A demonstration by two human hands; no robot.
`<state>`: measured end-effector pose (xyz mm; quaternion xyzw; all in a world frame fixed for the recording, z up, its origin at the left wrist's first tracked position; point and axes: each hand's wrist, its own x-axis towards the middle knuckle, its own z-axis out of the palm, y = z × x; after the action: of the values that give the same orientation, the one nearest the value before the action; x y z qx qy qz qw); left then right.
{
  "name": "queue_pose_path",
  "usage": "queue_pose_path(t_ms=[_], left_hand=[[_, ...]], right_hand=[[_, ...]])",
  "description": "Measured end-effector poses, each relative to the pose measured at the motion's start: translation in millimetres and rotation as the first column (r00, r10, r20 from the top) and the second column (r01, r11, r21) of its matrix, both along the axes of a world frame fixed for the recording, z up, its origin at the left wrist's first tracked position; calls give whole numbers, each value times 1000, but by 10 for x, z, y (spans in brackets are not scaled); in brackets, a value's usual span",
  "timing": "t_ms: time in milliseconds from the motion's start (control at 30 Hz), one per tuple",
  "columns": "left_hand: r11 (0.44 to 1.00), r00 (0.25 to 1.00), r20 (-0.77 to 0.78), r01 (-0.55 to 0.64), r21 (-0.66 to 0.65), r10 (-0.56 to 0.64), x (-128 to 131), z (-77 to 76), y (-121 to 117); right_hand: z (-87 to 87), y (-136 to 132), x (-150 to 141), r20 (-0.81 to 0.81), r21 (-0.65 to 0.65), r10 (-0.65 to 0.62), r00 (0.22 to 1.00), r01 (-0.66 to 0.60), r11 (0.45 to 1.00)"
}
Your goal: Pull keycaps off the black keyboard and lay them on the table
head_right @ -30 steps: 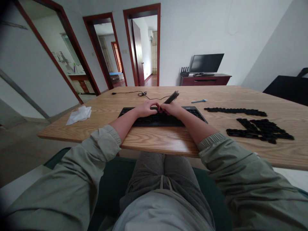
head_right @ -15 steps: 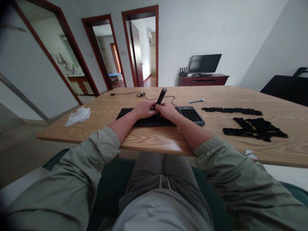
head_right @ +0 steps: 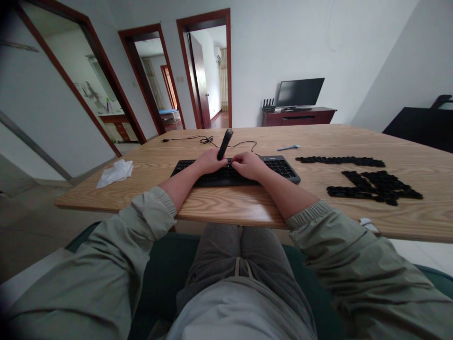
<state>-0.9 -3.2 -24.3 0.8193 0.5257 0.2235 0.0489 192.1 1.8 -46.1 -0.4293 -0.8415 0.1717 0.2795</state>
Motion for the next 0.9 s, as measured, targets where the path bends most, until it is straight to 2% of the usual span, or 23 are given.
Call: queue_pose_path(t_ms=[200, 500, 900], left_hand=[[998, 997, -45, -60, 18, 61, 9, -26, 17], [994, 992, -72, -98, 48, 101, 9, -19, -15], [982, 980, -118, -143, 125, 158, 48, -17, -59]], right_hand=[[15, -69, -36, 122, 52, 72, 990, -79, 995], [42, -90, -47, 56, -26, 53, 997, -51, 998], [53, 9, -44, 117, -56, 101, 988, -95, 994]])
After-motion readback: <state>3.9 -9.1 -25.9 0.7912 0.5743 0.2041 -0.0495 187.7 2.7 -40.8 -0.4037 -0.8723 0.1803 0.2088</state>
